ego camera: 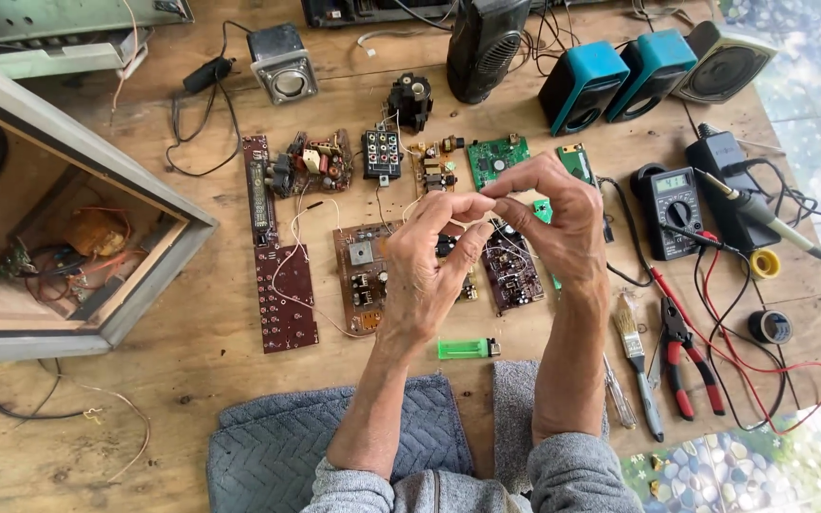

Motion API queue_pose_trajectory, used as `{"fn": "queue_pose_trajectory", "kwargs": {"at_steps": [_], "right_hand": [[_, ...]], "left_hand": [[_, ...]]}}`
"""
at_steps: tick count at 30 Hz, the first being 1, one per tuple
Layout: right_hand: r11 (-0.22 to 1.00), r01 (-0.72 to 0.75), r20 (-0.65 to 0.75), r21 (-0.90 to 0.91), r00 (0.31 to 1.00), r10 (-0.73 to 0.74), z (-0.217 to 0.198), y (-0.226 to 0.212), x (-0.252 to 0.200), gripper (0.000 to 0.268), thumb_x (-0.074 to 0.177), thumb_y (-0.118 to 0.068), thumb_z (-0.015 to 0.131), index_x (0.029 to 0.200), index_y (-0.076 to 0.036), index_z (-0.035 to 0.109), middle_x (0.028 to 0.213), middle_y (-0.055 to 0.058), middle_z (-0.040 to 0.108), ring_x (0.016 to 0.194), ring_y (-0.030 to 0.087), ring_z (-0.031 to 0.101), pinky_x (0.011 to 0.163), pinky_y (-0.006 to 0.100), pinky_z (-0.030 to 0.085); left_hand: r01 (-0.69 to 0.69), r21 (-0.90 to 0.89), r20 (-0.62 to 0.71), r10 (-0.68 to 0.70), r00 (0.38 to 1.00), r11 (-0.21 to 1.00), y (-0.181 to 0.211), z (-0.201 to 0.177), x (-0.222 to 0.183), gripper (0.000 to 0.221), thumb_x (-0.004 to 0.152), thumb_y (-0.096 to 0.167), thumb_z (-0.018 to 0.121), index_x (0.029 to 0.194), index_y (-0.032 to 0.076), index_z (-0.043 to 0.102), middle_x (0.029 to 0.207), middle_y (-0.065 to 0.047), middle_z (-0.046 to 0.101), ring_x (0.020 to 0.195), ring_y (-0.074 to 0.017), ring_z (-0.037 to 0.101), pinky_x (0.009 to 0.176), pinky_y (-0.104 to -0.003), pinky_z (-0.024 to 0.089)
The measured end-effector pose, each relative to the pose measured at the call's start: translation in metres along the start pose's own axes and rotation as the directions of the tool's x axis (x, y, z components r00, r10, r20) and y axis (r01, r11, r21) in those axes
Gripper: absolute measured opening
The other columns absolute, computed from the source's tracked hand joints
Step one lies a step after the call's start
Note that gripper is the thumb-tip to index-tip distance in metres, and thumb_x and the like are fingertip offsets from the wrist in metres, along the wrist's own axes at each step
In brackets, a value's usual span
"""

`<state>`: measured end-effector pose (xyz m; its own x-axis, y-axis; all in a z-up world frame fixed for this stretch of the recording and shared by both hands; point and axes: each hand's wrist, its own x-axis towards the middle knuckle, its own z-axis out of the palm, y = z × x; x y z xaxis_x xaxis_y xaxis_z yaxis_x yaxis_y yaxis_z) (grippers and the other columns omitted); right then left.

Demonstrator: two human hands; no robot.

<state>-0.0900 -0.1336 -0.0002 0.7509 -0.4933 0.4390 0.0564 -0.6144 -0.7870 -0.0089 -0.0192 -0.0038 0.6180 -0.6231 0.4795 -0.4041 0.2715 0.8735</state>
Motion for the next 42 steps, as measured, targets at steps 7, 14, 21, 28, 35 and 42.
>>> {"fn": "queue_pose_trajectory", "kwargs": {"at_steps": [7,14,21,28,35,42], "right_hand": [[0.993,0.116,-0.025,0.017,0.993,-0.115,0.000,0.001,-0.003,0.008,0.075,-0.010,0.066,0.081,-0.006,0.063,0.077,0.008,0.058,0.081,0.022,0.054,0.080,0.034,0.041],[0.983,0.185,-0.057,0.021,0.981,-0.184,-0.002,0.000,-0.004,0.006,0.076,-0.002,0.065,0.080,0.000,0.061,0.074,0.013,0.056,0.075,0.025,0.052,0.081,0.038,0.042],[0.983,0.167,-0.069,-0.072,0.983,-0.172,-0.001,-0.007,-0.007,0.008,0.082,0.004,0.060,0.080,0.004,0.053,0.076,0.012,0.052,0.075,0.023,0.050,0.075,0.032,0.040],[0.980,0.177,-0.103,-0.094,0.977,-0.186,-0.003,0.007,-0.009,0.007,0.088,0.009,0.056,0.085,0.006,0.050,0.081,0.014,0.051,0.077,0.023,0.050,0.075,0.032,0.041],[0.976,0.178,-0.131,-0.127,0.972,-0.194,-0.003,0.015,-0.012,0.006,0.087,0.012,0.054,0.087,0.007,0.050,0.084,0.016,0.052,0.080,0.024,0.050,0.078,0.034,0.042],[0.971,0.183,-0.164,-0.152,0.964,-0.208,-0.002,0.019,-0.012,0.009,0.082,0.015,0.050,0.087,0.007,0.049,0.084,0.016,0.051,0.080,0.025,0.049,0.076,0.034,0.042]], "left_hand": [[-0.002,-0.026,-0.020,0.002,1.000,1.000,-0.004,-0.002,-0.002,0.008,0.079,0.015,0.059,0.085,0.012,0.062,0.078,-0.003,0.060,0.070,-0.0102,0.058,0.062,-0.022,0.049],[0.028,-0.137,-0.016,-0.030,0.999,0.990,-0.007,0.003,-0.005,0.012,0.080,0.018,0.058,0.090,0.012,0.061,0.081,-0.005,0.060,0.072,-0.0102,0.057,0.063,-0.023,0.050],[0.015,-0.080,0.108,-0.007,0.994,0.997,0.005,-0.003,-0.004,0.014,0.087,0.015,0.048,0.098,0.009,0.053,0.092,-0.003,0.055,0.075,-0.0106,0.053,0.069,-0.021,0.049],[0.011,-0.076,0.155,0.001,0.988,0.997,-0.002,0.004,-0.010,0.025,0.087,0.011,0.053,0.111,0.013,0.045,0.094,-0.001,0.053,0.084,-0.0118,0.052,0.078,-0.023,0.050],[0.010,-0.068,0.196,0.003,0.981,0.998,-0.007,0.007,-0.014,0.028,0.090,0.020,0.047,0.117,0.013,0.042,0.111,-0.003,0.053,0.088,-0.0142,0.056,0.084,-0.026,0.051],[-0.070,0.008,0.176,0.068,0.982,0.998,-0.016,0.013,-0.017,0.030,0.091,0.019,0.049,0.119,0.013,0.041,0.117,0.000,0.053,0.091,-0.0142,0.058,0.088,-0.026,0.049]]}}
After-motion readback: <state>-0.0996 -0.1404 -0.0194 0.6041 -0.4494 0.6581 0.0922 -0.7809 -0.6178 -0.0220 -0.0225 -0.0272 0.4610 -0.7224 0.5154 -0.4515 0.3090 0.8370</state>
